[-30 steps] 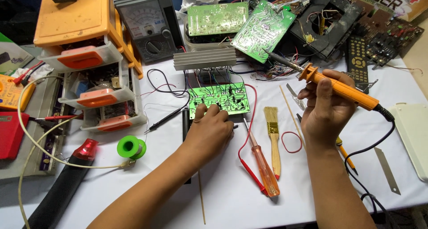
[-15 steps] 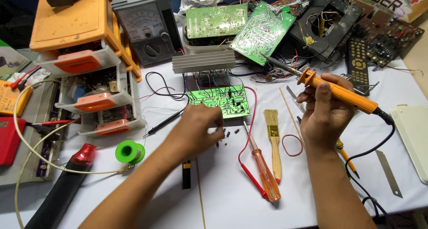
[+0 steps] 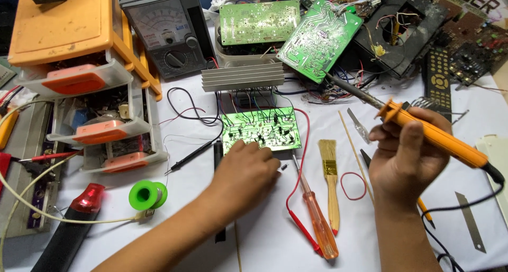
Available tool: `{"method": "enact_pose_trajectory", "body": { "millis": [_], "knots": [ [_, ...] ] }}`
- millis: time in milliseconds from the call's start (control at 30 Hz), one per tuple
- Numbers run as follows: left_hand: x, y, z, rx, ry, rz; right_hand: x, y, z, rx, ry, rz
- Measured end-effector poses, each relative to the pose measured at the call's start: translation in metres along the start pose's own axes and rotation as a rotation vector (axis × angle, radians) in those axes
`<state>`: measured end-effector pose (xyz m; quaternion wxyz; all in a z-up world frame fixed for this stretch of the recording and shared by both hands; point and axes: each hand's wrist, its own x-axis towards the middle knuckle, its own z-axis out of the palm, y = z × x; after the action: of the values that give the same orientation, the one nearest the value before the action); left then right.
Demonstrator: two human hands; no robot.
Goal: Testing a circuit board with a multimeter and then soldering/desoldering components on a workbench.
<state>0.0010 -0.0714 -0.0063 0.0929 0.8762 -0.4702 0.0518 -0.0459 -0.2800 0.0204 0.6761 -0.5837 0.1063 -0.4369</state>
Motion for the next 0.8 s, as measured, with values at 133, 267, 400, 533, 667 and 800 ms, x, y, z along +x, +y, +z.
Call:
{"method": "enact_pose_trajectory", "body": {
  "millis": [133, 267, 400, 533, 667, 800],
  "knots": [
    [0.006, 0.017, 0.017, 0.117, 0.243, 0.011, -0.001, 0.0, -0.004, 0.0, 0.027, 0.011],
    [0.006, 0.024, 0.028, 0.19, 0.27, -0.022, -0.002, -0.002, -0.006, -0.05, 0.036, 0.033],
    [0.001, 0.026, 0.007, 0.124, 0.223, 0.018, -0.003, -0.002, -0.007, -0.047, -0.01, -0.001],
    [-0.004, 0.009, -0.02, 0.057, 0.257, 0.015, -0.004, -0.004, -0.007, -0.124, -0.002, 0.009],
    [0.001, -0.031, -0.045, -0.292, 0.158, -0.015, -0.004, -0.002, -0.006, -0.123, 0.001, 0.017],
    [0.017, -0.073, -0.063, -0.451, 0.051, 0.006, -0.005, 0.0, -0.003, -0.127, -0.015, 0.025]
  ]
}}
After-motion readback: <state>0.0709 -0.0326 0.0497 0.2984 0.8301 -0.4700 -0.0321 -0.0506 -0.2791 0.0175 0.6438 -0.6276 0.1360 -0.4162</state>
